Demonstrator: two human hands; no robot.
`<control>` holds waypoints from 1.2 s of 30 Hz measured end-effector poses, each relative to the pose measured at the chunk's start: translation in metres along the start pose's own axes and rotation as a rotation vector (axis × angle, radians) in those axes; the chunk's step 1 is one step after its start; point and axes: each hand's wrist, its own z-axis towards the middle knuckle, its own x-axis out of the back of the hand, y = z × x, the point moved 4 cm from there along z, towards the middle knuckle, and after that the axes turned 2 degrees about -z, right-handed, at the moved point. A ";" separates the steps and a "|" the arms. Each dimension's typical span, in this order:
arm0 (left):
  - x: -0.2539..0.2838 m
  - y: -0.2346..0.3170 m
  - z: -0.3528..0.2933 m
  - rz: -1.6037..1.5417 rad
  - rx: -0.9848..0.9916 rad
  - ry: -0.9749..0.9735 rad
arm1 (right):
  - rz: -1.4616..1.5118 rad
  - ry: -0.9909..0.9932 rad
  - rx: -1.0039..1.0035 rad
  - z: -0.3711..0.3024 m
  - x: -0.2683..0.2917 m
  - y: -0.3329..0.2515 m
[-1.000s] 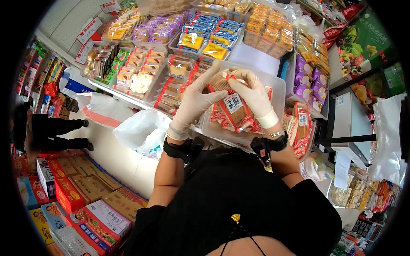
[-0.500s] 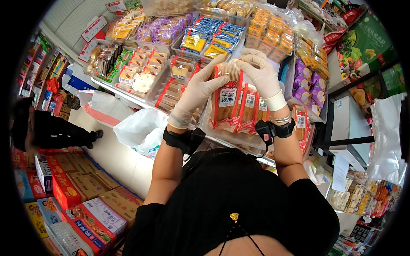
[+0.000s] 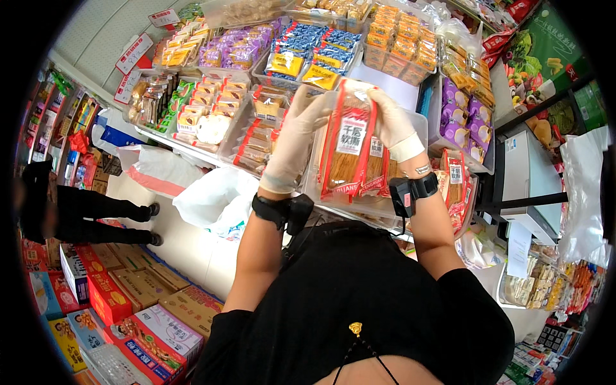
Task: The person organizes various packaged food items on a shelf, moving trays of snacks and individual packets of dried fish to arrange them neatly.
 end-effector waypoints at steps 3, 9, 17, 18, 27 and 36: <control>0.025 0.014 -0.018 -0.024 -0.107 0.129 | 0.174 0.152 -0.041 -0.005 0.067 0.007; 0.018 0.017 -0.058 0.343 0.243 -0.494 | 0.271 0.550 -0.287 -0.025 0.164 0.051; -0.022 -0.055 -0.058 1.580 -0.438 -0.604 | 0.256 0.344 -0.357 0.038 0.138 0.110; -0.021 -0.064 -0.054 1.689 -0.467 -0.601 | 0.217 0.385 -0.309 0.047 0.135 0.117; 0.009 -0.134 -0.025 2.025 -0.511 -0.460 | -1.219 0.358 0.028 0.072 0.137 0.127; 0.030 -0.140 -0.003 2.199 -0.417 -0.324 | -0.861 0.479 -0.085 0.031 0.103 0.091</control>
